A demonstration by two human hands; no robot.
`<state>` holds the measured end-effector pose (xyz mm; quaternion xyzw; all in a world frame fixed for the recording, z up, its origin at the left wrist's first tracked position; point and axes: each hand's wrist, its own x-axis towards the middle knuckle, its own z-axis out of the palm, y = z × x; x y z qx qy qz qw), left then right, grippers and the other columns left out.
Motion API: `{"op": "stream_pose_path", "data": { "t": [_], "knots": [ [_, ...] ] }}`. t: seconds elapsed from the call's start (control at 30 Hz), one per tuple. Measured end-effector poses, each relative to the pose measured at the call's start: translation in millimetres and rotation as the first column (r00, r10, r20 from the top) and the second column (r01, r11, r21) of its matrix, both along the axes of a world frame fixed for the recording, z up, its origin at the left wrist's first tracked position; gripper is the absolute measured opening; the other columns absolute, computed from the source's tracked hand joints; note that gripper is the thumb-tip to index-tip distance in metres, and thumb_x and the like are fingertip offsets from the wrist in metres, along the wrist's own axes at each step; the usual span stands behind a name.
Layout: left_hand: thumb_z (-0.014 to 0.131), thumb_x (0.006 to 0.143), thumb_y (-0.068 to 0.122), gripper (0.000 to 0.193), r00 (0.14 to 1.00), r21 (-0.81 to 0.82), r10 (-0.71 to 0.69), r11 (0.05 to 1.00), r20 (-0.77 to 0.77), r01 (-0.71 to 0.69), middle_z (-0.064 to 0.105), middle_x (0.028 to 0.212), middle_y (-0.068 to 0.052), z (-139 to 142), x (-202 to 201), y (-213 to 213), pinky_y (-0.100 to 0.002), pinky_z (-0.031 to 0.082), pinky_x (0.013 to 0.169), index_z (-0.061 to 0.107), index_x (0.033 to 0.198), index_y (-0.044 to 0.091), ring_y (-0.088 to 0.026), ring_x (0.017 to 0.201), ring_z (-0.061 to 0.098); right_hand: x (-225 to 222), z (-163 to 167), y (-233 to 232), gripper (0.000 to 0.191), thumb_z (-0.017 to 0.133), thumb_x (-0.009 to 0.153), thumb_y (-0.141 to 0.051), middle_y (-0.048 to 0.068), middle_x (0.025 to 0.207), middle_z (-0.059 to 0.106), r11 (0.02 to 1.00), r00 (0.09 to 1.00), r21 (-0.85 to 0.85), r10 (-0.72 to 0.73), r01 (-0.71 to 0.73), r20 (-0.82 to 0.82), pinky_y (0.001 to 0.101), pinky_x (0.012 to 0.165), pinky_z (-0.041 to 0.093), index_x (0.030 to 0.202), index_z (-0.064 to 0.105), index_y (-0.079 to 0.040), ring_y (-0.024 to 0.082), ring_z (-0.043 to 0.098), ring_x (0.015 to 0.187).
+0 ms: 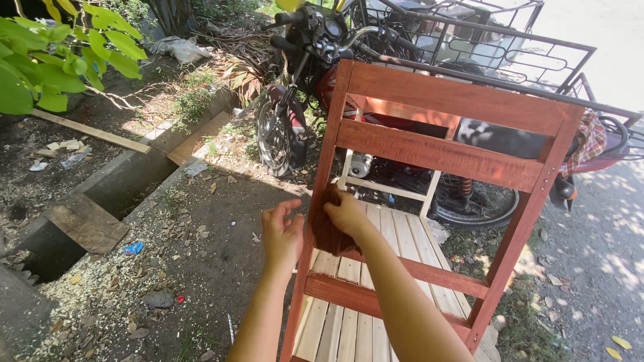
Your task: The person wipes a reddish stain or finish onto a wooden shelf frame using a brown cloth, working over the rails, legs and edges of the unit one section at a time while standing outdoors. They reposition around the shelf to reach different sides and continue coating the frame surfaces.
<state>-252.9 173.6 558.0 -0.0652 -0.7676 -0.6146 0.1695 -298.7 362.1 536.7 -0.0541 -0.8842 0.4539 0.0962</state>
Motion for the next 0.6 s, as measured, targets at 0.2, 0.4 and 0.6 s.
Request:
{"op": "stream_pose_path", "data": {
  "t": [0.2, 0.4, 0.6],
  "knots": [
    [0.069, 0.088, 0.009, 0.027, 0.997, -0.006, -0.048, 0.999, -0.066, 0.047, 0.052, 0.116, -0.008, 15.0, 6.9, 11.1, -0.033, 0.048, 0.092, 0.071, 0.115, 0.014, -0.019, 0.107, 0.054, 38.8, 22.8, -28.6, 0.045, 0.071, 0.079, -0.041, 0.014, 0.112, 0.076, 0.949, 0.891, 0.258, 0.046, -0.179, 0.451, 0.0416, 0.094, 0.056, 0.115, 0.077, -0.014, 0.03, 0.072, 0.106],
    [0.069, 0.088, 0.011, 0.028, 0.995, -0.053, -0.095, 0.994, 0.018, 0.095, 0.05, 0.115, -0.008, 19.2, 16.8, 39.4, -0.034, 0.05, 0.09, 0.073, 0.116, 0.015, -0.018, 0.1, 0.054, 68.4, 99.8, -12.3, 0.04, 0.069, 0.082, -0.041, 0.011, 0.111, 0.077, 0.81, 0.789, 0.433, 0.058, -0.395, 0.611, 0.0441, 0.088, 0.059, 0.111, 0.078, -0.016, 0.031, 0.074, 0.103],
    [0.069, 0.087, 0.012, 0.029, 0.968, 0.011, -0.243, 0.97, 0.066, 0.243, 0.05, 0.118, -0.006, 11.0, 25.0, 113.4, -0.034, 0.053, 0.085, 0.071, 0.115, 0.015, -0.019, 0.096, 0.055, 147.7, 105.3, 77.8, 0.034, 0.066, 0.082, -0.035, 0.006, 0.117, 0.073, 0.786, 0.846, 0.574, -0.13, -0.23, 0.517, 0.0463, 0.09, 0.056, 0.113, 0.078, -0.032, 0.03, 0.069, 0.107]
  ]
}}
